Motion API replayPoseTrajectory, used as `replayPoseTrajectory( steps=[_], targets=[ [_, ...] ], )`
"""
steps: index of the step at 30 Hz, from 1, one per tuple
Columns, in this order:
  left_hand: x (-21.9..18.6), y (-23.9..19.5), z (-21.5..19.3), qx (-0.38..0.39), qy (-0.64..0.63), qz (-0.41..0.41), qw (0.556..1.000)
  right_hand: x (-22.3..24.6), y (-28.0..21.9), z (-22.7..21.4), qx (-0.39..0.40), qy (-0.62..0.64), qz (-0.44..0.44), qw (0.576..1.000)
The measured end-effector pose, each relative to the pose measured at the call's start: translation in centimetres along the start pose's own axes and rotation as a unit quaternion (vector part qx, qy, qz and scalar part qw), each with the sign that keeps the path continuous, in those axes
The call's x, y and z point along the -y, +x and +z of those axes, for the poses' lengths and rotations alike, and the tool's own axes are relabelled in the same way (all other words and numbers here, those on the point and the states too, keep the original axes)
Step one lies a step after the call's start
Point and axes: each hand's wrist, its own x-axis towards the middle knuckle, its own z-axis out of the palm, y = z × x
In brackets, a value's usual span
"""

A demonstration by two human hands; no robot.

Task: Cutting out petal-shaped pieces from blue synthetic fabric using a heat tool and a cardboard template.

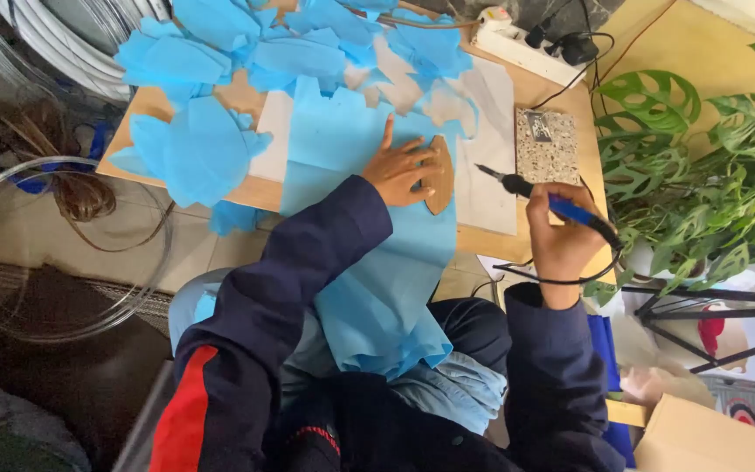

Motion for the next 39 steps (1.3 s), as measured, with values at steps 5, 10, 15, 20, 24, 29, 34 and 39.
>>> replayPoseTrajectory(
  steps=[5, 10, 15, 20, 24, 29, 34, 39],
  targets=[
    [0.2, -0.3, -0.9, 0.003, -0.060, -0.025, 0.998, 0.6, -1.4, 0.5, 0.004, 0.030, 0.024, 0.999],
    [1.0, 0.1, 0.7, -0.023, -0.097, -0.030, 0.995, 2.0, -2.0, 1.8, 0.023, 0.031, 0.009, 0.999],
    [1.2, 0.2, 1.0, -0.038, -0.137, -0.032, 0.989, 3.6, -2.0, 4.0, 0.028, 0.026, -0.029, 0.999],
    [2.1, -0.1, 1.8, -0.186, -0.276, 0.048, 0.942, 4.2, -1.9, 5.6, 0.030, -0.006, -0.055, 0.998],
    [3.8, 1.5, 4.8, -0.268, -0.297, 0.126, 0.908, 4.0, -2.2, 6.7, 0.026, -0.021, -0.058, 0.998],
    [5.6, 3.3, 7.6, -0.315, -0.208, 0.143, 0.915, 3.4, -2.3, 7.9, 0.021, -0.027, -0.082, 0.996],
    [5.9, 3.8, 8.7, -0.311, -0.191, 0.115, 0.924, 3.3, -2.3, 8.6, 0.022, -0.034, -0.104, 0.994],
    [5.7, 4.0, 8.9, -0.284, -0.141, 0.071, 0.946, 2.8, -2.4, 9.0, 0.012, -0.052, -0.130, 0.990]
  ],
)
